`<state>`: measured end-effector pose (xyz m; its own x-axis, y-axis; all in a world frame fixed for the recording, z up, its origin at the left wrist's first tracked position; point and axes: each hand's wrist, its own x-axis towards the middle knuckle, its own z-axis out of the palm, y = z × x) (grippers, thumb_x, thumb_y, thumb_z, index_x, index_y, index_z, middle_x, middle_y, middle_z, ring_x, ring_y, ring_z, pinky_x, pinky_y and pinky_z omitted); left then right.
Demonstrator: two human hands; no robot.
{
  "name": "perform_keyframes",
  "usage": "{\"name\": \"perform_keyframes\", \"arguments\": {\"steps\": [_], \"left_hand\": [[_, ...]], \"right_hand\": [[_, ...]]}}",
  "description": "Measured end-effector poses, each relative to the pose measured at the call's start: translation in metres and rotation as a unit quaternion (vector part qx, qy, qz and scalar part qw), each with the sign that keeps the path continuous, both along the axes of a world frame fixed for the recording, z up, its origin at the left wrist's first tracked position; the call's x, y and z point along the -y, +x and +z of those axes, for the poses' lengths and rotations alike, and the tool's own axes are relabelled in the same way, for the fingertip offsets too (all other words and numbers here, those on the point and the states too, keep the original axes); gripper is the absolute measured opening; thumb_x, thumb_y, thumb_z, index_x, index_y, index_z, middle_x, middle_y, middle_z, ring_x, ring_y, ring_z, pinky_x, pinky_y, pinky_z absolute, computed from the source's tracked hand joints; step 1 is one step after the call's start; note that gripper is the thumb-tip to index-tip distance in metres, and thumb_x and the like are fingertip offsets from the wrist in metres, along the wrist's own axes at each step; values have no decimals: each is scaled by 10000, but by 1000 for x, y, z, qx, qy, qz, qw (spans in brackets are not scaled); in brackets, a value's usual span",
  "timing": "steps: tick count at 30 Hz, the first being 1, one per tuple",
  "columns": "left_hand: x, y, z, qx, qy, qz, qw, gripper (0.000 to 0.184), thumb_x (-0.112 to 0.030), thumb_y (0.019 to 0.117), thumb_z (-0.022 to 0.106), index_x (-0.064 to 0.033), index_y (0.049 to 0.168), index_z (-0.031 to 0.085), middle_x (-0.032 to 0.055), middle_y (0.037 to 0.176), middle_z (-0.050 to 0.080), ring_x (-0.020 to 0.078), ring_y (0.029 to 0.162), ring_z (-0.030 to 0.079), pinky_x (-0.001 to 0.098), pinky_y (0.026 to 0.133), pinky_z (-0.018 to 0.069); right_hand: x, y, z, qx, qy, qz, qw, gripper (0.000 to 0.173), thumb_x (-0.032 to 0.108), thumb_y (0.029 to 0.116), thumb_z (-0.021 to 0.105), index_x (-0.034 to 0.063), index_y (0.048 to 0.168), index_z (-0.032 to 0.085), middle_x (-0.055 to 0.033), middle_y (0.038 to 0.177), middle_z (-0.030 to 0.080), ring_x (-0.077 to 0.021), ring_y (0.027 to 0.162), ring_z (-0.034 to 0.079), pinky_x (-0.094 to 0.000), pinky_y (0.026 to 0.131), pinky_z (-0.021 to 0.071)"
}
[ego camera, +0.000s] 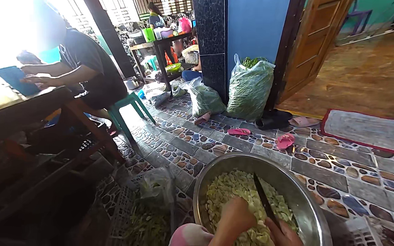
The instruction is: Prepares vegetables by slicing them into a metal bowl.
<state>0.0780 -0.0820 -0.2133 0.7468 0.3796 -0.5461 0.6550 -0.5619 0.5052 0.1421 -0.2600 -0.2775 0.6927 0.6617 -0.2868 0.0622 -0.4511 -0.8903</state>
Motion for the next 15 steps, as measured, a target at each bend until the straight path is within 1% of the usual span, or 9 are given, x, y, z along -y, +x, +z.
{"name": "perform_keyframes", "arguments": {"steps": [1,3,4,6,7,8,10,12,15], "left_hand": [[5,2,0,2,-1,-25,1000,322,-303,870,697,-29,1039,710,202,1039,710,397,1004,684,660,819,529],[15,3,-1,16,-8,-60,998,315,-295,885,706,-16,1030,703,209,1018,707,399,985,684,653,808,528],[17,3,0,27,-12,-66,997,313,-296,889,714,-11,1017,701,206,996,706,392,967,686,643,800,530],[14,3,1,42,-20,-51,998,293,-267,882,705,-15,1032,699,193,977,705,372,946,686,619,792,536],[10,3,1,48,-24,-33,998,281,-255,876,704,-23,1034,699,184,969,704,360,933,686,608,785,538],[7,3,-1,58,-22,-15,998,268,-241,866,704,-22,1021,703,179,955,704,354,915,686,602,774,539],[5,3,-3,50,-11,10,999,248,-212,860,688,-25,1022,704,177,966,707,353,927,690,597,779,545],[7,4,-1,27,-2,17,1000,249,-207,870,675,-30,1043,704,177,1004,710,355,967,692,601,803,548],[11,4,-1,38,3,23,999,241,-217,864,686,-30,1013,707,172,977,712,351,948,695,598,786,549]], "right_hand": [[-8,3,13,-29,40,-18,999,458,391,1087,439,-16,1239,583,-39,704,519,-147,534,501,-366,507,474],[-19,6,34,-54,80,-26,995,420,381,1071,494,11,1250,577,-14,690,516,-122,511,485,-338,485,459],[-20,5,38,-41,87,-26,995,411,373,1066,509,13,1247,586,-17,699,533,-119,519,495,-331,490,462],[-17,0,39,46,105,-37,993,400,312,1081,474,-16,1266,608,-55,749,576,-131,570,529,-337,544,488],[-14,-3,39,110,110,-42,987,384,262,1088,450,-42,1262,610,-89,777,596,-150,607,553,-352,584,503],[-11,-7,40,174,110,-43,978,361,216,1088,439,-67,1226,615,-121,778,611,-176,620,576,-370,594,514],[-5,-15,49,255,82,-24,963,333,173,1084,448,-93,1164,631,-185,801,652,-259,665,635,-432,621,541],[-3,-22,54,278,41,-3,960,346,172,1085,445,-91,1144,663,-224,865,693,-341,750,690,-494,684,566],[-6,-26,52,281,1,22,959,372,175,1087,414,-86,1135,674,-242,933,709,-388,838,712,-533,739,570]]}}
